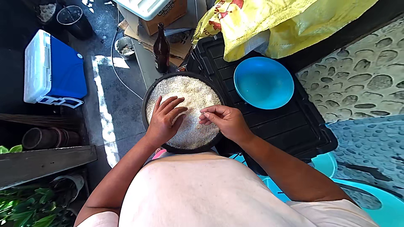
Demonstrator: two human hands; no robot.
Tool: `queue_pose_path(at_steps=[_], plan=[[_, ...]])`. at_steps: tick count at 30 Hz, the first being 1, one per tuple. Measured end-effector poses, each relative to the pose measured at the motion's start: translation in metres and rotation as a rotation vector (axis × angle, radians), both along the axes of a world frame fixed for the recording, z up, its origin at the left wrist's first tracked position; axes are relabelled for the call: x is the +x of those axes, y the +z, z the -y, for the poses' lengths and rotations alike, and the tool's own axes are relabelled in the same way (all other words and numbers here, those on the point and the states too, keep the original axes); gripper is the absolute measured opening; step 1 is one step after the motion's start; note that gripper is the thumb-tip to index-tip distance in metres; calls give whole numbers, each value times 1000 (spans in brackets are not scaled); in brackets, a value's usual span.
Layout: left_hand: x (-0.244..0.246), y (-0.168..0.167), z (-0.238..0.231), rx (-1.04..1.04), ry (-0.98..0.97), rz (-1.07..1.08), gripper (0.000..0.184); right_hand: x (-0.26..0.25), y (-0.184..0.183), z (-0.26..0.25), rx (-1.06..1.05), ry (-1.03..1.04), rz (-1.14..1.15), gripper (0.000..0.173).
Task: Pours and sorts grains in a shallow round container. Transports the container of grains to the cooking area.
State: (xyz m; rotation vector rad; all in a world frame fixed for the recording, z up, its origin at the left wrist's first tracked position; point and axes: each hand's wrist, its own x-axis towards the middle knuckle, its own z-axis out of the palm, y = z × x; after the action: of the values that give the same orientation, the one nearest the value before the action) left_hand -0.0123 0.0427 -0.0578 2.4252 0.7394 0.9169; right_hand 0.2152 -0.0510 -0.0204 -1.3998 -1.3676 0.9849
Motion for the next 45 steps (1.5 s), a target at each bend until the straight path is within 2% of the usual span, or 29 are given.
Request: queue_pose_path(at_steps=[3, 5, 10, 16, 20, 24, 27, 32, 36, 37, 41, 45], plan=[[-7, -8, -2, 29, 32, -19, 24, 9, -8, -13, 264, 29, 444, 16], [-12, -12, -3, 44, 52, -14, 25, 11, -11, -19, 353, 17, 570, 16], [-21, -13, -2, -8, 80, 121, 31, 12, -9, -26, 369, 6, 506, 8], [-30, -15, -13, -391, 156, 389, 41, 16, 2, -23, 346, 25, 461, 10], [-32, -14, -16, -561, 196, 478, 45, 26, 19, -10, 310, 170, 460, 19], [-33, -17, -16, -587, 170, 538, 45, 43, 32, 16, 221, 374, 489, 27], [-34, -18, -16, -592, 161, 561, 47, 52, 30, 38, 130, 451, 588, 32], [-34, -20, -16, -570, 143, 559, 47, 47, 3, 60, 21, 508, 935, 42], [-34, -20, -17, -558, 137, 543, 46, 38, -5, 65, -178, 550, 1161, 57], [-35, -20, -17, -561, 137, 544, 46, 37, -3, 65, -172, 545, 1143, 57], [-35, -21, -17, -561, 133, 547, 46, 35, -1, 57, 82, 438, 943, 46], [-35, -20, -17, -565, 128, 533, 50, 20, -11, 37, 76, 515, 880, 36]])
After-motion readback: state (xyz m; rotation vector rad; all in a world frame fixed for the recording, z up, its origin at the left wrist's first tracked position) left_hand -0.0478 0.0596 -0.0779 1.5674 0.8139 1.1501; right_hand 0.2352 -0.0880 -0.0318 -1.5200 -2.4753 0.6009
